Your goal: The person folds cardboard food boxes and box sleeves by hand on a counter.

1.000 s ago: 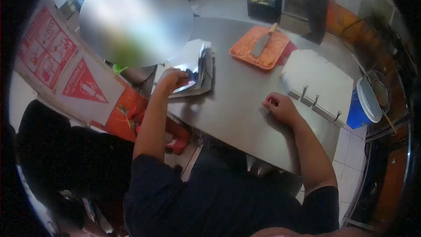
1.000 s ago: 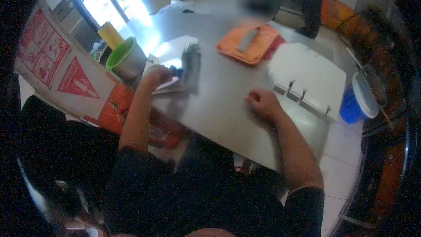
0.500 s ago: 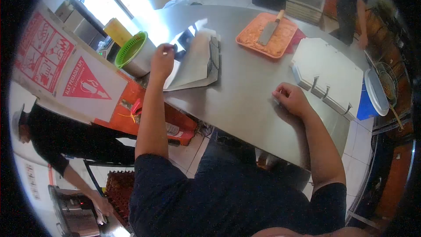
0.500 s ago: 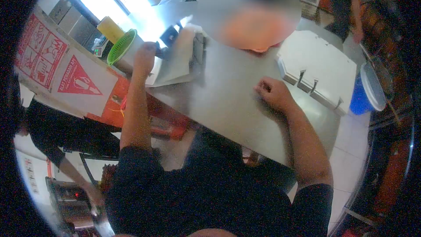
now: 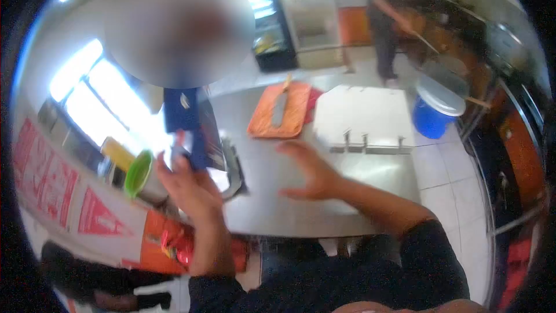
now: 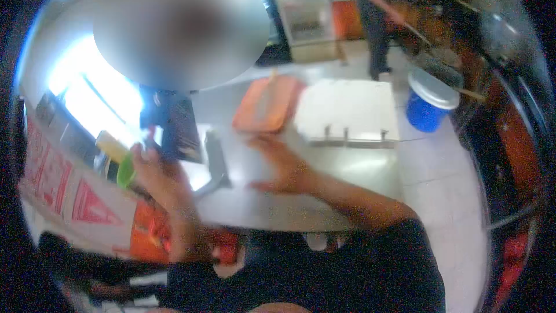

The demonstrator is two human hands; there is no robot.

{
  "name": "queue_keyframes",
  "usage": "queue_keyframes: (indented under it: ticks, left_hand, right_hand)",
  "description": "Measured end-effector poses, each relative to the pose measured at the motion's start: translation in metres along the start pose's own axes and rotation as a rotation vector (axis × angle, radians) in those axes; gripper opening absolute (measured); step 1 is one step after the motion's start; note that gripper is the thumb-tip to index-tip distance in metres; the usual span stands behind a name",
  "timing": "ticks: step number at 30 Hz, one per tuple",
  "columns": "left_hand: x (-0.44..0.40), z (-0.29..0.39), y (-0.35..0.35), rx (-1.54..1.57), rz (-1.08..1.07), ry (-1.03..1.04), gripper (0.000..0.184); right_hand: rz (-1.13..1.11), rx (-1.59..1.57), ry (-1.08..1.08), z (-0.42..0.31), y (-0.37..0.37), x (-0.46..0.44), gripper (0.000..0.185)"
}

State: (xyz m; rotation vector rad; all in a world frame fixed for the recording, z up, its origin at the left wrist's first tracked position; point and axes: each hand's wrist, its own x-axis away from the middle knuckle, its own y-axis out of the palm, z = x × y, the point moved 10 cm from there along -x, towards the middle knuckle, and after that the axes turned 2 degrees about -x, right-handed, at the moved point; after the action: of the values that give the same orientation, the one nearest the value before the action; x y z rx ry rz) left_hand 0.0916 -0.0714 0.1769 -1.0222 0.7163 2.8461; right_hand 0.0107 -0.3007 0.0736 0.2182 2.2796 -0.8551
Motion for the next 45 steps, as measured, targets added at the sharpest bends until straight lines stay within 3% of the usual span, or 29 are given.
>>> queue_keyframes:
  ticks: [2, 3, 5, 6, 9, 10, 11, 13, 16, 21, 23, 26, 28, 32, 33, 35, 37, 38, 39, 41, 42, 44, 45]
  left_hand:
    - [0.048, -0.018, 0.044, 0.016, -0.179, -0.037, 0.061]
    - [0.068, -0.021, 0.063, 0.094, -0.279, -0.054, 0.069]
    - [0.070, 0.000, 0.090, 0.390, -0.235, -0.097, 0.078]
    - [0.067, 0.007, 0.099, 0.537, -0.213, -0.116, 0.083]
    - [0.072, -0.018, 0.129, 0.439, -0.410, -0.353, 0.091]
    - [0.078, -0.007, 0.153, 0.561, -0.502, -0.378, 0.094]
    - [0.081, -0.011, 0.161, 0.504, -0.585, -0.373, 0.092]
    - [0.086, -0.022, 0.173, 0.377, -0.744, -0.360, 0.089]
    - [0.070, -0.037, 0.179, 0.376, -0.839, -0.309, 0.093]
    - [0.041, -0.062, 0.183, 0.453, -0.860, -0.429, 0.061]
    - [0.039, -0.059, 0.187, 0.545, -0.859, -0.464, 0.049]
    - [0.032, -0.061, 0.190, 0.594, -0.755, -0.441, 0.033]
    - [0.029, -0.069, 0.191, 0.591, -0.771, -0.467, 0.040]
    - [0.036, -0.061, 0.196, 0.474, -0.974, -0.425, 0.034]
    - [0.036, -0.059, 0.196, 0.438, -1.000, -0.424, 0.033]
    - [0.032, -0.057, 0.192, 0.355, -0.984, -0.375, 0.034]
    - [0.023, -0.056, 0.182, 0.276, -0.936, -0.279, 0.037]
    - [0.020, -0.071, 0.182, 0.196, -0.913, -0.331, 0.042]
    - [0.021, -0.085, 0.183, 0.117, -0.897, -0.377, 0.046]
    - [0.018, -0.081, 0.187, 0.326, -0.838, -0.426, 0.032]
    - [0.018, -0.074, 0.188, 0.338, -0.836, -0.442, 0.035]
    - [0.019, -0.076, 0.191, 0.385, -0.820, -0.489, 0.038]
    - [0.025, -0.082, 0.194, 0.419, -0.801, -0.508, 0.040]
  right_hand:
    - [0.125, -0.040, -0.170, -0.062, -0.027, -0.017, 0.103]
    - [0.115, -0.087, -0.226, -0.075, -0.036, -0.018, 0.104]
    - [0.092, -0.183, -0.334, -0.093, -0.055, -0.025, 0.106]
    - [0.078, -0.058, -0.346, -0.099, -0.067, -0.025, 0.104]
    - [0.112, -0.301, -0.232, -0.086, -0.094, -0.020, 0.096]
    - [0.164, -0.306, -0.260, -0.091, -0.102, -0.019, 0.093]
    - [0.215, -0.310, -0.288, -0.095, -0.111, -0.019, 0.091]
    - [0.305, 0.008, -0.400, -0.104, -0.131, -0.018, 0.087]
    - [0.293, 0.221, -0.349, -0.096, -0.149, -0.015, 0.078]
    - [0.367, 0.562, -0.401, -0.107, -0.169, -0.013, 0.063]
    - [0.267, 0.581, -0.378, -0.097, -0.168, -0.014, 0.060]
    - [0.406, 0.491, -0.247, -0.038, -0.178, 0.009, 0.056]
    - [0.570, 0.539, -0.276, -0.020, -0.190, 0.022, 0.057]
    - [0.471, 0.721, -0.325, -0.047, -0.224, 0.025, 0.061]
    - [0.550, 0.803, -0.300, -0.048, -0.226, 0.023, 0.063]
    - [0.633, 0.771, -0.347, -0.051, -0.224, 0.027, 0.061]
    - [0.582, 0.535, -0.535, -0.085, -0.191, 0.000, 0.051]
    - [0.535, 0.471, -0.534, -0.086, -0.187, -0.007, 0.047]
    - [0.471, 0.360, -0.490, -0.079, -0.183, -0.007, 0.042]
    - [0.394, 0.113, -0.412, -0.064, -0.180, -0.005, 0.033]
    - [0.386, 0.101, -0.368, -0.062, -0.180, -0.005, 0.028]
    - [0.424, 0.279, -0.238, -0.063, -0.189, -0.005, 0.032]
    - [0.482, 0.106, -0.177, -0.055, -0.197, 0.000, 0.035]
